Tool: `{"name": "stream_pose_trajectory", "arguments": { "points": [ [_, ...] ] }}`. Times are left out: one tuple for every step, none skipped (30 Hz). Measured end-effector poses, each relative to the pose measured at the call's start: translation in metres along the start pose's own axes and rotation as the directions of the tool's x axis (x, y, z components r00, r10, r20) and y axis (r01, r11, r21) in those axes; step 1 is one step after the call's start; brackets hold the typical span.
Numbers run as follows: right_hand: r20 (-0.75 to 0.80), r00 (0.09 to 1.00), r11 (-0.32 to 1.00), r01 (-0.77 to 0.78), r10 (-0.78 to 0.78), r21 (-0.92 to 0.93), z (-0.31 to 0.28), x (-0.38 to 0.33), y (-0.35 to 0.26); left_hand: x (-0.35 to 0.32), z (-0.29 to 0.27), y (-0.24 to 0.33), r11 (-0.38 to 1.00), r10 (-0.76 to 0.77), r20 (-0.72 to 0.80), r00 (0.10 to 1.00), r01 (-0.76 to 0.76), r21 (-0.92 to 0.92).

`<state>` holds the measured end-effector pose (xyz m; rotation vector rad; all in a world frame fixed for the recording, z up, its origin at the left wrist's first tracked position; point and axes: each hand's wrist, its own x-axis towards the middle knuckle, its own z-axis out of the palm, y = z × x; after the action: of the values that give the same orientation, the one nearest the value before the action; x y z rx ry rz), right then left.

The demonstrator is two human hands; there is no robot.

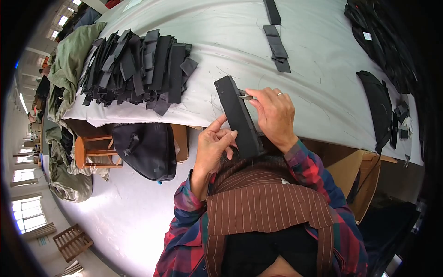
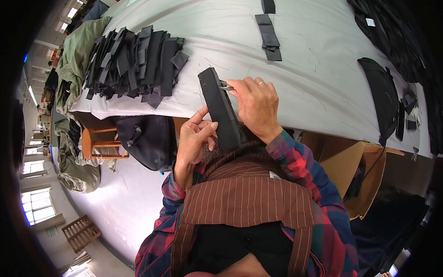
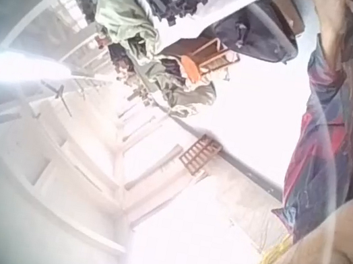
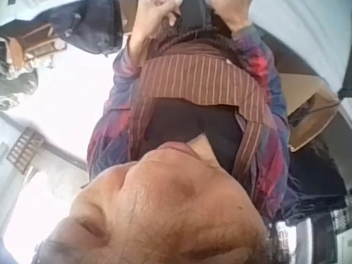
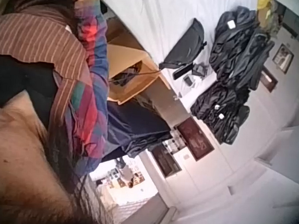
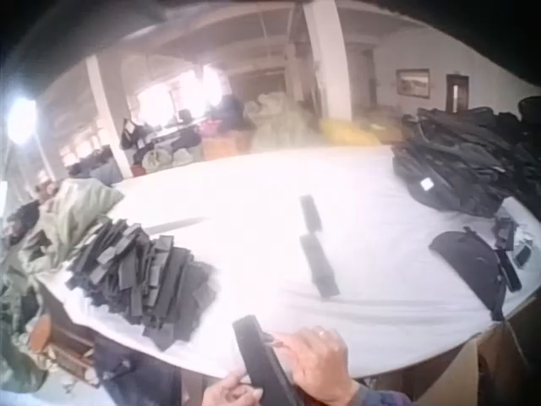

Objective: Trim excess material and loose threads from black fabric straps using a pair of snips.

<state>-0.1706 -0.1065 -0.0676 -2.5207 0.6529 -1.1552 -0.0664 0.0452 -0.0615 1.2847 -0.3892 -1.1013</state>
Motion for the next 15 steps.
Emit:
{"name": "stream_pose_trajectory", "arguments": {
  "points": [
    [0.002,1.000,1.000,-0.008,0.008,-0.007,0.0011,-0.0004,0.0009,0.0013,-0.0014,-0.0013,1.000,-0.015,0.004,1.000,0.015,-0.026],
    [0.002,1.000,1.000,-0.009,0.009,-0.009,0.0009,-0.0010,0.0007,0.0011,-0.0018,-0.0017,0.998,-0.026,0.010,1.000,0.027,-0.051],
    [0.005,1.000,1.000,-0.011,0.011,-0.011,0.0010,-0.0015,0.0003,0.0004,-0.0022,-0.0017,0.998,-0.027,0.011,1.000,0.028,-0.051],
    [0.008,1.000,1.000,-0.014,0.014,-0.013,0.0012,-0.0021,-0.0003,-0.0006,-0.0027,-0.0020,0.998,-0.029,0.011,1.000,0.030,-0.046],
    [0.008,1.000,1.000,-0.014,0.014,-0.015,0.0000,-0.0015,-0.0013,-0.0005,-0.0032,-0.0017,0.999,-0.030,0.012,0.999,0.030,-0.041],
    [0.026,0.999,1.000,-0.023,0.024,-0.014,-0.0021,-0.0008,-0.0030,-0.0001,-0.0040,-0.0018,0.999,-0.031,0.013,0.999,0.031,-0.042],
    [0.044,0.998,0.999,-0.033,0.033,-0.014,-0.0031,-0.0006,-0.0039,0.0001,-0.0050,-0.0022,0.998,-0.038,0.023,0.999,0.039,-0.053],
    [0.044,0.998,0.999,-0.033,0.033,-0.015,-0.0028,-0.0004,-0.0034,0.0004,-0.0055,-0.0020,0.997,-0.044,0.033,0.998,0.046,-0.064],
    [0.041,0.998,0.999,-0.044,0.044,0.011,-0.0020,-0.0005,-0.0027,0.0005,-0.0059,-0.0012,0.997,-0.045,0.033,0.998,0.047,-0.065],
    [0.039,0.998,0.998,-0.056,0.054,0.037,-0.0014,-0.0009,-0.0023,0.0005,-0.0061,-0.0002,0.996,-0.049,0.046,0.998,0.052,-0.073],
    [0.041,0.998,0.998,-0.055,0.054,0.037,-0.0006,-0.0013,-0.0017,0.0009,-0.0064,0.0000,0.995,-0.052,0.059,0.997,0.057,-0.083],
    [0.046,0.997,0.997,-0.063,0.061,0.043,-0.0001,-0.0018,-0.0012,0.0011,-0.0065,-0.0006,0.995,-0.052,0.058,0.997,0.057,-0.085],
    [0.052,0.996,0.996,-0.070,0.067,0.049,0.0002,-0.0022,-0.0010,0.0013,-0.0066,-0.0016,0.994,-0.056,0.050,0.997,0.061,-0.095],
    [0.054,0.996,0.996,-0.070,0.067,0.049,0.0005,-0.0024,-0.0012,0.0016,-0.0068,-0.0022,0.992,-0.060,0.043,0.997,0.065,-0.105],
    [0.058,0.996,0.997,-0.072,0.069,0.043,0.0007,-0.0027,-0.0017,0.0020,-0.0076,-0.0033,0.992,-0.061,0.042,0.997,0.065,-0.106]
  ]
}}
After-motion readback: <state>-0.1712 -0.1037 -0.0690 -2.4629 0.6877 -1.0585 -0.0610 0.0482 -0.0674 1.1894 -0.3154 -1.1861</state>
